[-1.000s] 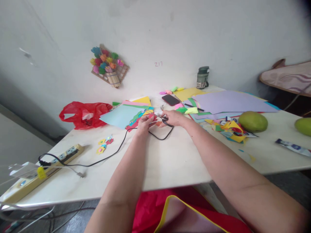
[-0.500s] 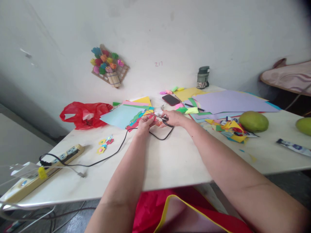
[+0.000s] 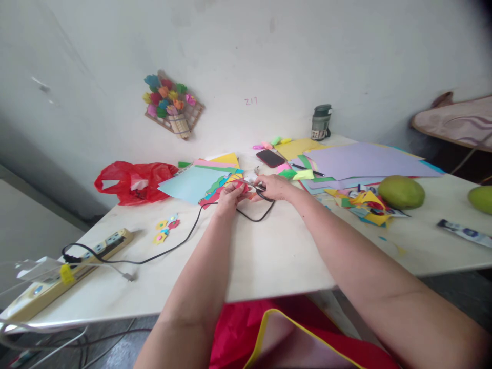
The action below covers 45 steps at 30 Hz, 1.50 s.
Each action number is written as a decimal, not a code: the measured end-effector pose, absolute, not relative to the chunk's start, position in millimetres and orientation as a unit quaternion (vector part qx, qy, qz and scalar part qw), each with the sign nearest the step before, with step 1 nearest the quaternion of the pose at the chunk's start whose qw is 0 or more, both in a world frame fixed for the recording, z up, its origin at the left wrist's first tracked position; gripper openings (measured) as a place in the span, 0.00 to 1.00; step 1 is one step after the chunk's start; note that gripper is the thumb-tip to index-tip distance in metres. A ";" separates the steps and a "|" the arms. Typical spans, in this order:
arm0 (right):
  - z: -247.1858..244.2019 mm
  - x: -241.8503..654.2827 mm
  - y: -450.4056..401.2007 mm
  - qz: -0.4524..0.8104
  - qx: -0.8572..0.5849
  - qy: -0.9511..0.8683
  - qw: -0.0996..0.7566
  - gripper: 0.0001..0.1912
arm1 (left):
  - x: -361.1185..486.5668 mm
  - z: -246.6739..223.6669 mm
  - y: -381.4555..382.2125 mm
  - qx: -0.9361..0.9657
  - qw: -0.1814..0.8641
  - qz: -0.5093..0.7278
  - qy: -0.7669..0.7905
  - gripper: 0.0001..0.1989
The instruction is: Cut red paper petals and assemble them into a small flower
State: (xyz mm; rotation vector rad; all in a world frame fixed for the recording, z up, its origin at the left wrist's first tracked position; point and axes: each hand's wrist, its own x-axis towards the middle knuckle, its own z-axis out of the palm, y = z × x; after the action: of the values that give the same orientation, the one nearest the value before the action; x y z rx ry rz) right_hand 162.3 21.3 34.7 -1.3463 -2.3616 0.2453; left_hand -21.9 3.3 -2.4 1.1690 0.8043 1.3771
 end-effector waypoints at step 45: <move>37.1 162.5 18.0 0.094 -0.481 -0.849 0.195 0.29 | -19.4 -2.5 3.7 0.491 0.570 0.588 0.298 0.18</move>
State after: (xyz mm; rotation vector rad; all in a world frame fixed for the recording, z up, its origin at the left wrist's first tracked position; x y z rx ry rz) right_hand 162.5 18.0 37.1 -1.3487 -2.3801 0.2646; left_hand -19.4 3.7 -2.5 1.1530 0.6988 1.3798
